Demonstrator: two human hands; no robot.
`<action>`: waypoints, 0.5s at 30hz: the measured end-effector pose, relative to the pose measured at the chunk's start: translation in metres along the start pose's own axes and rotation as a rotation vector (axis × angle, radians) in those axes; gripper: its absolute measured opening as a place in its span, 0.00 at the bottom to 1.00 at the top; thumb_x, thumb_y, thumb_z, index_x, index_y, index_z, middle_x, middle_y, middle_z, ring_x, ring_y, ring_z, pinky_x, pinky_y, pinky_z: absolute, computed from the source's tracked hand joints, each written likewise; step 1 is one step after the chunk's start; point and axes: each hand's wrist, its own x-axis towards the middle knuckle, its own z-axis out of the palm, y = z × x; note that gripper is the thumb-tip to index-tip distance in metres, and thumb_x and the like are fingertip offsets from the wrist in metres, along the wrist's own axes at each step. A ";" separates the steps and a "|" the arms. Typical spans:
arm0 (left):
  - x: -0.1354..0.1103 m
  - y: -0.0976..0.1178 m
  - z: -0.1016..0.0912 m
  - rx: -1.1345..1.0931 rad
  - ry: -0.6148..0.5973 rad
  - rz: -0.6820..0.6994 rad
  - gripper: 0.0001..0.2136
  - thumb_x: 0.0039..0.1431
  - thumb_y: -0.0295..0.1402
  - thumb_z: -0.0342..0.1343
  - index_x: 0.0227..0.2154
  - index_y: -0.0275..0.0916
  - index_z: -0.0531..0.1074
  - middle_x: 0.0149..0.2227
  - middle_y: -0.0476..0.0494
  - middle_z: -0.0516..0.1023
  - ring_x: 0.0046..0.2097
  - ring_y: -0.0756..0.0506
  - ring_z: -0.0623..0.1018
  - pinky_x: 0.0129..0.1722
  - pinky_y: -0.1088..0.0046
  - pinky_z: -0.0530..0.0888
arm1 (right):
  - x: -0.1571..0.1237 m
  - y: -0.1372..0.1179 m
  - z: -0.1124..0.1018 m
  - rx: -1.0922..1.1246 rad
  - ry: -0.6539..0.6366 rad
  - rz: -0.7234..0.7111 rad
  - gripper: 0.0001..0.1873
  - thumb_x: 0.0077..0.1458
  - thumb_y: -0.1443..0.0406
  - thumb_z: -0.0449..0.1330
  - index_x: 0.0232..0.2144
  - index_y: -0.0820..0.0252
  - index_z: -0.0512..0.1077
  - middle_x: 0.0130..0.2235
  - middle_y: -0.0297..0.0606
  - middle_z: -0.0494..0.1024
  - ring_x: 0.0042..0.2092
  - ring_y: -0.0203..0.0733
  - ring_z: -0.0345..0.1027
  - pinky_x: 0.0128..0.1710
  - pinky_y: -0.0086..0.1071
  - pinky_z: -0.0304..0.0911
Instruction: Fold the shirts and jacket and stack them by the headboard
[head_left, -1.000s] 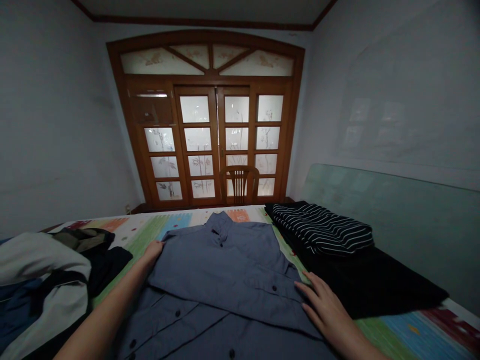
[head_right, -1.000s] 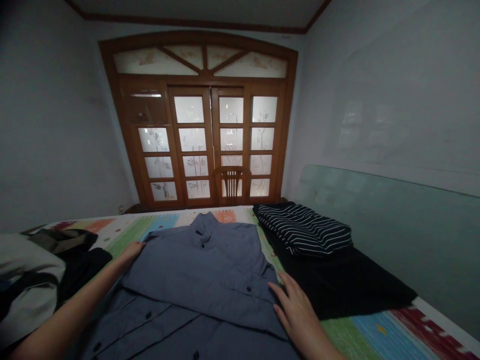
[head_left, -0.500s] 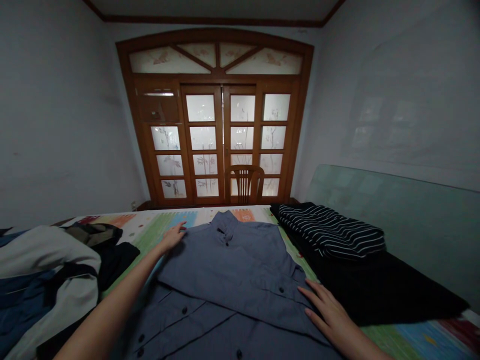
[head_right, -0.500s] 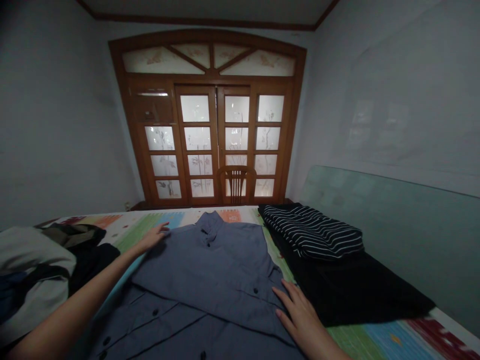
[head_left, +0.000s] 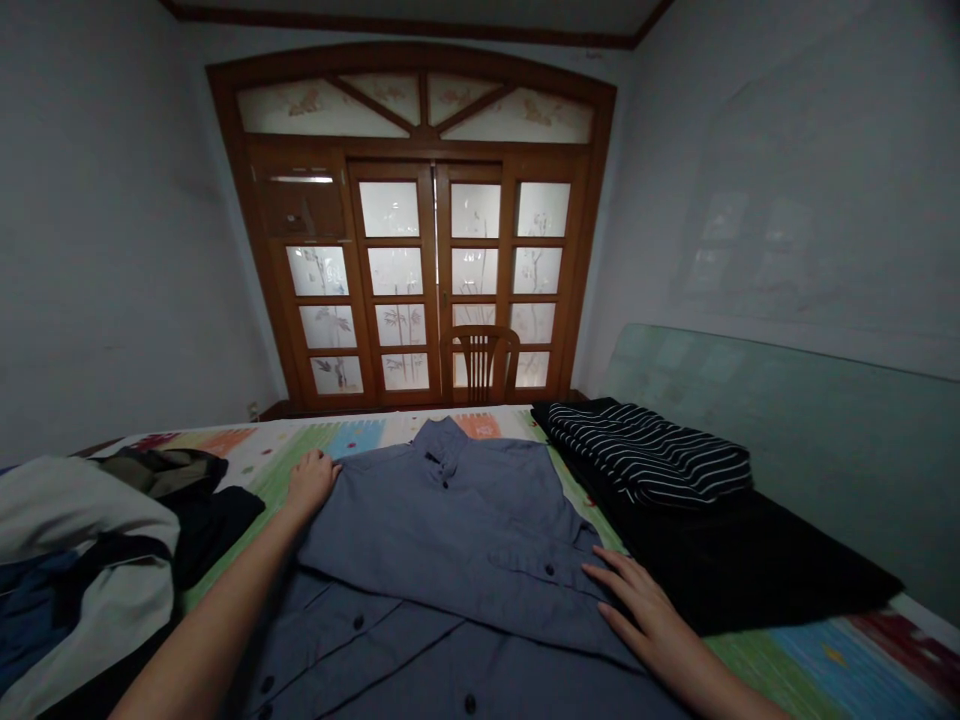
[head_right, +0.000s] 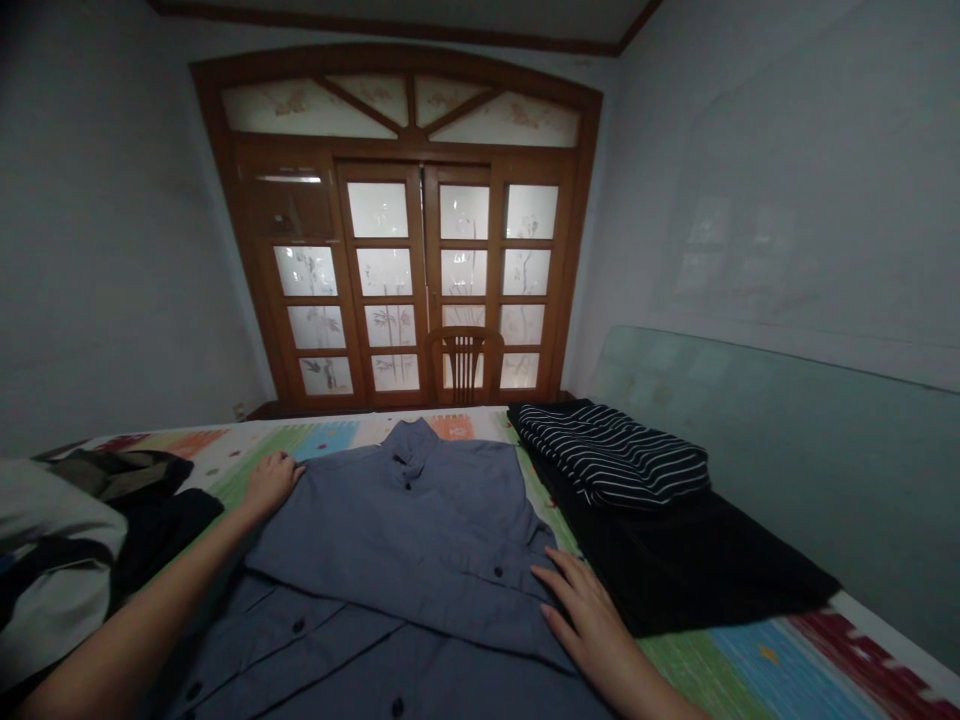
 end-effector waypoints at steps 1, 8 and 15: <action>0.002 -0.001 0.000 -0.009 -0.001 -0.045 0.16 0.56 0.33 0.40 0.39 0.28 0.67 0.44 0.29 0.66 0.47 0.36 0.66 0.42 0.63 0.65 | 0.001 0.000 0.001 -0.003 0.006 -0.005 0.22 0.53 0.58 0.46 0.48 0.59 0.65 0.54 0.46 0.60 0.55 0.47 0.51 0.53 0.44 0.50; 0.000 0.008 -0.011 -0.104 0.006 -0.132 0.19 0.53 0.24 0.36 0.47 0.25 0.59 0.44 0.29 0.69 0.46 0.40 0.70 0.43 0.65 0.66 | 0.000 0.012 0.017 -0.154 0.097 -0.023 0.19 0.52 0.60 0.48 0.45 0.54 0.68 0.51 0.46 0.65 0.51 0.50 0.58 0.48 0.45 0.58; -0.057 0.030 0.002 -0.205 -0.171 0.290 0.21 0.55 0.37 0.40 0.49 0.31 0.60 0.55 0.36 0.59 0.56 0.43 0.59 0.54 0.66 0.56 | -0.004 0.000 0.017 -0.310 0.308 -0.267 0.22 0.52 0.67 0.46 0.49 0.50 0.63 0.51 0.43 0.64 0.51 0.50 0.59 0.44 0.46 0.62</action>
